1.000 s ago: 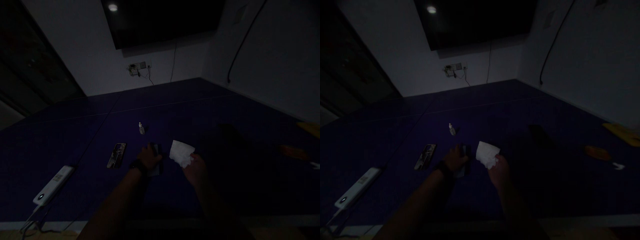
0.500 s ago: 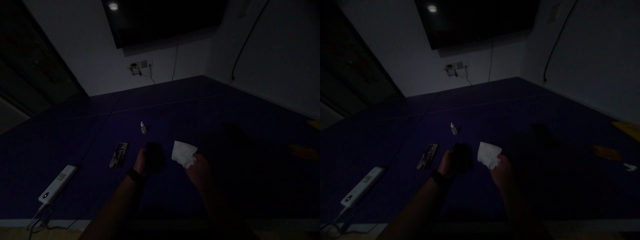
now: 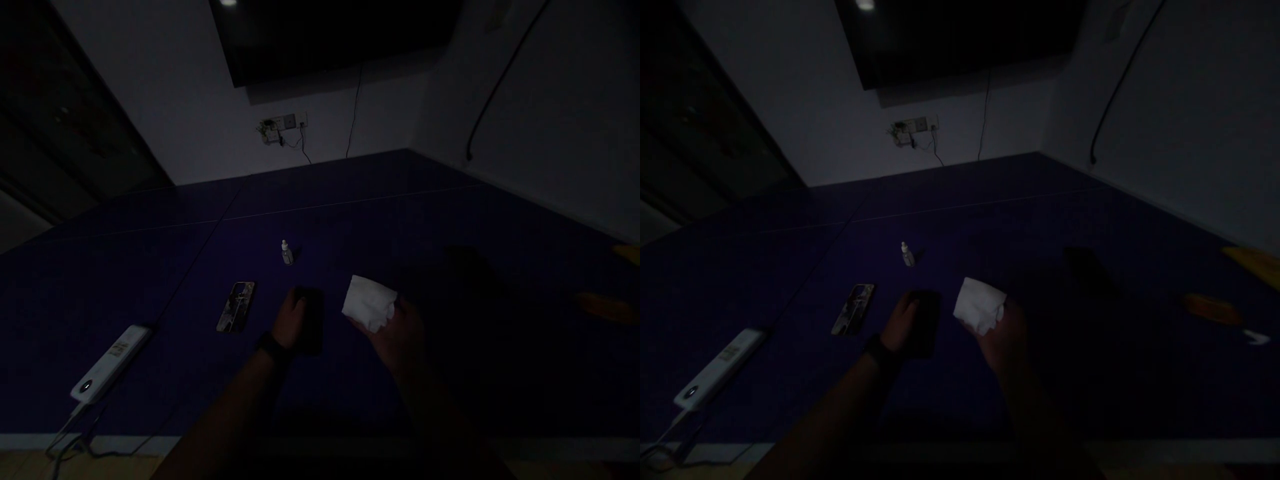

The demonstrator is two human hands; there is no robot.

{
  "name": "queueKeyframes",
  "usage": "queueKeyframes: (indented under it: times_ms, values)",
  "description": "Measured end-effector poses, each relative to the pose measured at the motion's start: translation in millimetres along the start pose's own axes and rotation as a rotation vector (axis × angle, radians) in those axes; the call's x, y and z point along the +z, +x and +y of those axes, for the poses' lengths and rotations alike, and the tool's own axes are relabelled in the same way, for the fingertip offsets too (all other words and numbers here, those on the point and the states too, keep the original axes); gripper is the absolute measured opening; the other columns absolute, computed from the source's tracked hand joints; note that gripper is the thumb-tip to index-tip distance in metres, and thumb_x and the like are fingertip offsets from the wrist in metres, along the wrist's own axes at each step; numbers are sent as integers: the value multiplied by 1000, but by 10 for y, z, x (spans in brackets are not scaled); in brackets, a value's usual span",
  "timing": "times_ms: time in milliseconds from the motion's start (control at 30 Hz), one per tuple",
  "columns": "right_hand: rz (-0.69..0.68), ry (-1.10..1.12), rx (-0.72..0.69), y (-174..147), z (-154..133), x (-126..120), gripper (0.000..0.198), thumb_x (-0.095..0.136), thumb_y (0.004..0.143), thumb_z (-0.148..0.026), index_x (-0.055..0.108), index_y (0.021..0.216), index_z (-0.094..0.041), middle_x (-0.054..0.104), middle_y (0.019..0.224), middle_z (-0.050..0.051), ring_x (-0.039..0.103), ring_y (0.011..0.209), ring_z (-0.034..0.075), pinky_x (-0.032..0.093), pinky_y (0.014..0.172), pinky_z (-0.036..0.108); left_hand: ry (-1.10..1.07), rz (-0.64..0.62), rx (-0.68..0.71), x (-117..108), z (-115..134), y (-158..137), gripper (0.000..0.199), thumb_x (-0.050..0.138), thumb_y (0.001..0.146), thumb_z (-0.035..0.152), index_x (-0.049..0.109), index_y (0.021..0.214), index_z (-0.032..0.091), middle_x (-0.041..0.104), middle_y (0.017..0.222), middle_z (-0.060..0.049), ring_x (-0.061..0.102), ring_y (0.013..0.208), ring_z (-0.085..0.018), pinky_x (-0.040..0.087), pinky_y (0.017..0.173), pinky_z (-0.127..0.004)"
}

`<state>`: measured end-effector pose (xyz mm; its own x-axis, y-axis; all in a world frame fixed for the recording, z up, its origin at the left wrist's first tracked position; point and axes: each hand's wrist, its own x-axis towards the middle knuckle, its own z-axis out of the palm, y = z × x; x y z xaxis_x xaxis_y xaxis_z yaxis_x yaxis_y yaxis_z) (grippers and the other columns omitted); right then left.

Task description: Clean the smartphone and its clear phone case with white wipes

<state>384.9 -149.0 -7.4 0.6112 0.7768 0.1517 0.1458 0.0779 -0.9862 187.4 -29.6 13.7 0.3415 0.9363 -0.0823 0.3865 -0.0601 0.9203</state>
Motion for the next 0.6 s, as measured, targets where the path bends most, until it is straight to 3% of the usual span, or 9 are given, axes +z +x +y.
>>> queueKeyframes:
  times_ms: [200,367,467,600]
  values:
    - [-56,281,98,-46,-33,123,37,43,95,-53,61,118,-29,72,113,10,65,116,34,54,91,66,247,5,38,41,22,-35,66,51,92,41,38,148,7,46,150,-24,41,143,-34,29,118,-46]
    - [-96,619,267,-110,-64,152,30,53,92,-53,63,105,-28,72,114,9,65,116,34,55,90,66,357,9,89,23,39,-119,74,52,92,49,32,151,8,47,148,-26,40,142,-39,28,115,-51]
    - [-164,659,367,-140,-140,143,35,54,90,-56,66,100,-25,74,108,11,69,106,34,55,87,67,381,-6,134,7,60,-157,72,48,94,53,35,150,11,42,153,-26,37,144,-41,22,116,-55]
    - [-327,561,342,-185,-206,171,40,49,93,-59,65,105,-24,75,107,11,71,100,32,55,84,64,394,-27,140,-6,87,-215,73,43,96,54,32,153,10,40,155,-25,35,145,-40,20,118,-55]
